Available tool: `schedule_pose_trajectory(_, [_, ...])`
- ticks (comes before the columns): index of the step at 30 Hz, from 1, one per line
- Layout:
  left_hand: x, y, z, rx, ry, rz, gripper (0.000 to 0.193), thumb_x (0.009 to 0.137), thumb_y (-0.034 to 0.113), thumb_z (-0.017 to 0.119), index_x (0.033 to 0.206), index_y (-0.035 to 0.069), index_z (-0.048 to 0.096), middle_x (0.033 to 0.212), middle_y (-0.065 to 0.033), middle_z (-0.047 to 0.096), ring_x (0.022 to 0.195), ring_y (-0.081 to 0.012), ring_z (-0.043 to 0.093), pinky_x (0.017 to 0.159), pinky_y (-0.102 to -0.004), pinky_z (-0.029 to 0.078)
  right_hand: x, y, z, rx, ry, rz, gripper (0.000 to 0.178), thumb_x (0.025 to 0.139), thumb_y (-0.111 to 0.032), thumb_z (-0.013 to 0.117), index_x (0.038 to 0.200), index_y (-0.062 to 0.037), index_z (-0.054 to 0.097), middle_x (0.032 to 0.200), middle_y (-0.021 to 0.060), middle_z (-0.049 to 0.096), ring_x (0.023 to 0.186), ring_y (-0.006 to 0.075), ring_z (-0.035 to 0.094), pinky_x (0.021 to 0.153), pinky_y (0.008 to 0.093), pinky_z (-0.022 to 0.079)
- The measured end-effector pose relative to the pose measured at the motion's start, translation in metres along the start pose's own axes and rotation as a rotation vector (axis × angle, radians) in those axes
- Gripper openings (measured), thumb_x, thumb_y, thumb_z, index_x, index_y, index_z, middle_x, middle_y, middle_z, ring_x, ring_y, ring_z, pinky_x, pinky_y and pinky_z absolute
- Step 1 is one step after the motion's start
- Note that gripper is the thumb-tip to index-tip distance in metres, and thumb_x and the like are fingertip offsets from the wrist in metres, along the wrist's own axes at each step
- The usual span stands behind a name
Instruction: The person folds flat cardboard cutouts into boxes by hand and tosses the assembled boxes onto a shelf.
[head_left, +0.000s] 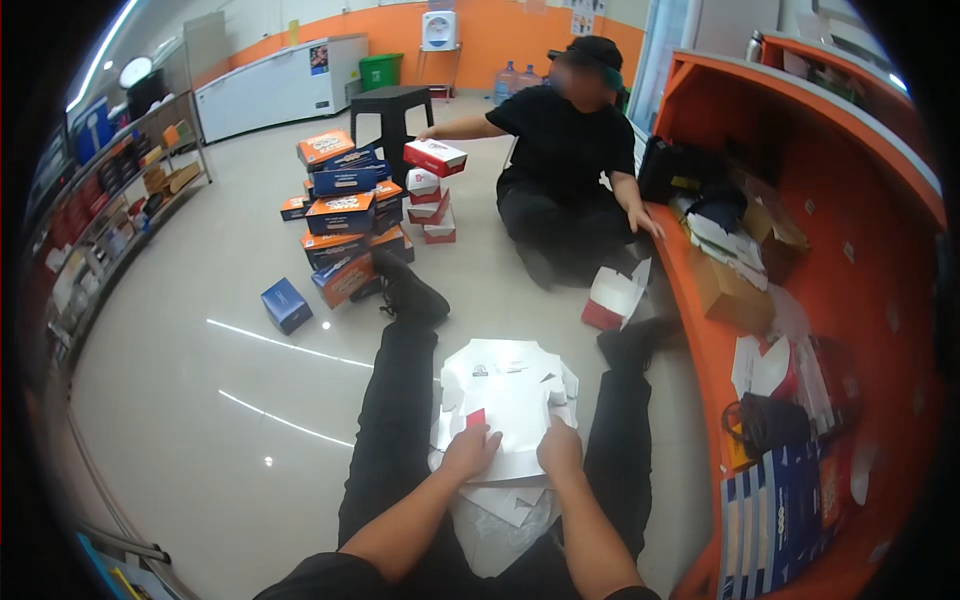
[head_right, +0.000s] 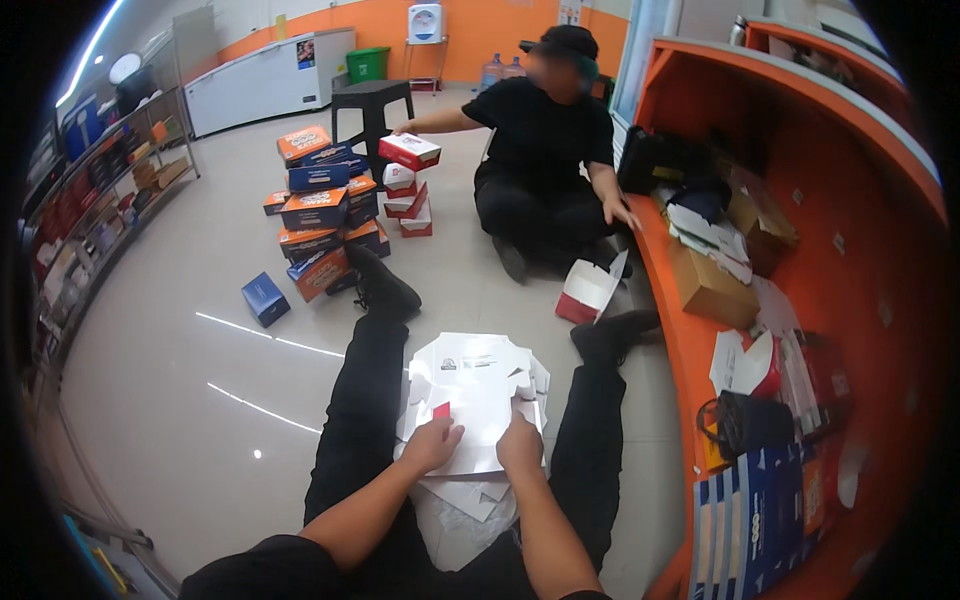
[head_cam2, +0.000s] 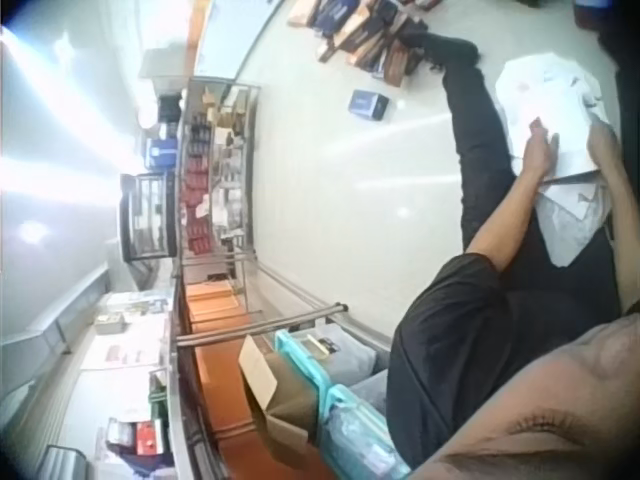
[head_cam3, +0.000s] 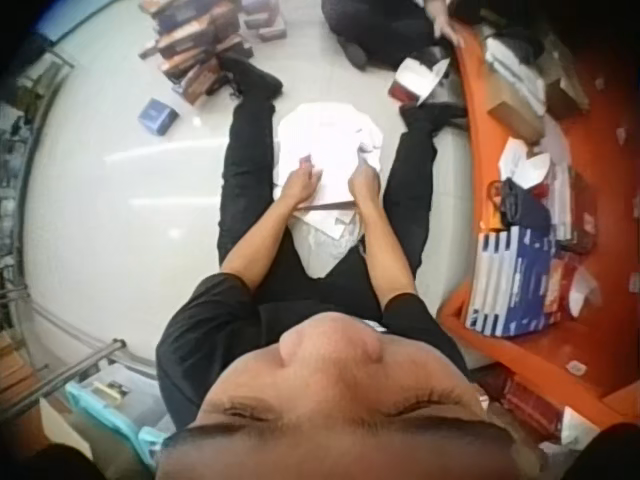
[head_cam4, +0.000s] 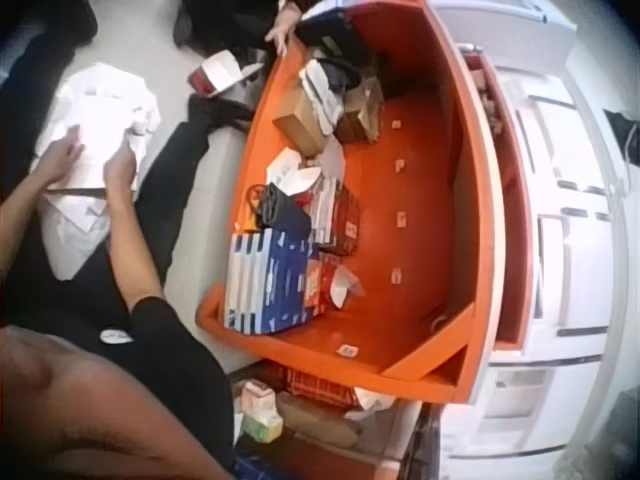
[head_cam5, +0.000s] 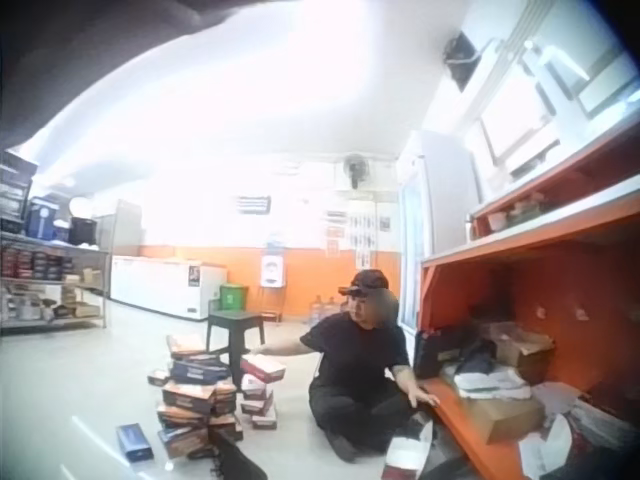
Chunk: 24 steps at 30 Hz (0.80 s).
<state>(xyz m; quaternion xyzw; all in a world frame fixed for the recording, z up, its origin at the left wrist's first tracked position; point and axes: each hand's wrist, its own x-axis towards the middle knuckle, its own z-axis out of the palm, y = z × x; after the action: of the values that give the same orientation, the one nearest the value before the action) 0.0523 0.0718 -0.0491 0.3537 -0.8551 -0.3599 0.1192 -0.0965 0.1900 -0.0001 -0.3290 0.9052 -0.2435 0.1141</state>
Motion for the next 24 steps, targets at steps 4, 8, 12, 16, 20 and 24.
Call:
schedule_pose_trajectory(4, [0.002,0.100,-0.052,-0.474,0.071,-0.023,0.063,0.100,0.055,0.056,0.120,-0.004,0.066,0.105,-0.0217,0.073,0.097,-0.0344,0.072,0.085,-0.0417,0.055,-0.032,-0.038,-0.088,0.012,0.142,-0.229,0.038,0.093,-0.008,0.055,0.129,-0.0037,0.064,0.100,0.0198,0.074,0.105,0.0430,0.068,0.112,0.0544,0.039])
schedule_pose_trajectory(8, [0.004,0.118,-0.066,-1.103,-0.184,-0.234,0.053,0.101,0.044,0.061,0.119,-0.005,0.065,0.107,-0.0163,0.071,0.091,-0.0206,0.072,0.078,-0.0319,0.060,-0.071,-0.071,-0.119,-0.190,0.067,-0.454,0.044,0.095,-0.011,0.057,0.139,-0.0097,0.060,0.116,0.0203,0.070,0.116,0.0375,0.065,0.121,0.0555,0.022])
schedule_pose_trajectory(12, [-0.018,0.097,-0.079,-1.099,-0.086,-0.008,0.040,0.099,0.030,0.068,0.121,-0.004,0.065,0.107,-0.0115,0.071,0.089,-0.0177,0.070,0.073,-0.0284,0.061,-0.111,-0.077,-0.150,-0.099,0.317,-0.579,0.059,0.085,-0.008,0.074,0.141,-0.0010,0.056,0.140,0.0224,0.056,0.129,0.0378,0.056,0.111,0.0526,0.040])
schedule_pose_trajectory(16, [-0.026,0.084,-0.080,-1.164,-0.224,0.007,0.036,0.099,0.026,0.070,0.122,-0.002,0.065,0.108,-0.0084,0.071,0.091,-0.0134,0.069,0.073,-0.0267,0.059,-0.134,-0.032,-0.139,0.418,0.170,-0.515,0.061,0.076,-0.009,0.088,0.130,0.0034,0.062,0.137,0.0227,0.060,0.121,0.0347,0.064,0.095,0.0423,0.057])
schedule_pose_trajectory(20, [-0.032,0.092,-0.075,-1.235,-0.336,-0.019,0.037,0.098,0.028,0.071,0.121,0.000,0.065,0.105,-0.0048,0.071,0.091,-0.0111,0.068,0.075,-0.0249,0.056,-0.150,-0.032,-0.135,0.173,0.227,-0.782,0.040,0.077,-0.010,0.087,0.113,-0.0015,0.073,0.119,0.0157,0.072,0.112,0.0319,0.070,0.101,0.0406,0.054])
schedule_pose_trajectory(24, [-0.043,0.107,-0.071,-1.230,-0.399,-0.007,0.034,0.099,0.029,0.070,0.118,0.002,0.065,0.101,-0.0031,0.070,0.087,-0.0098,0.066,0.076,-0.0251,0.056,-0.155,-0.013,-0.134,0.189,0.307,-0.812,0.030,0.080,0.004,0.076,0.110,-0.0018,0.074,0.120,0.0147,0.071,0.114,0.0313,0.068,0.101,0.0417,0.054])
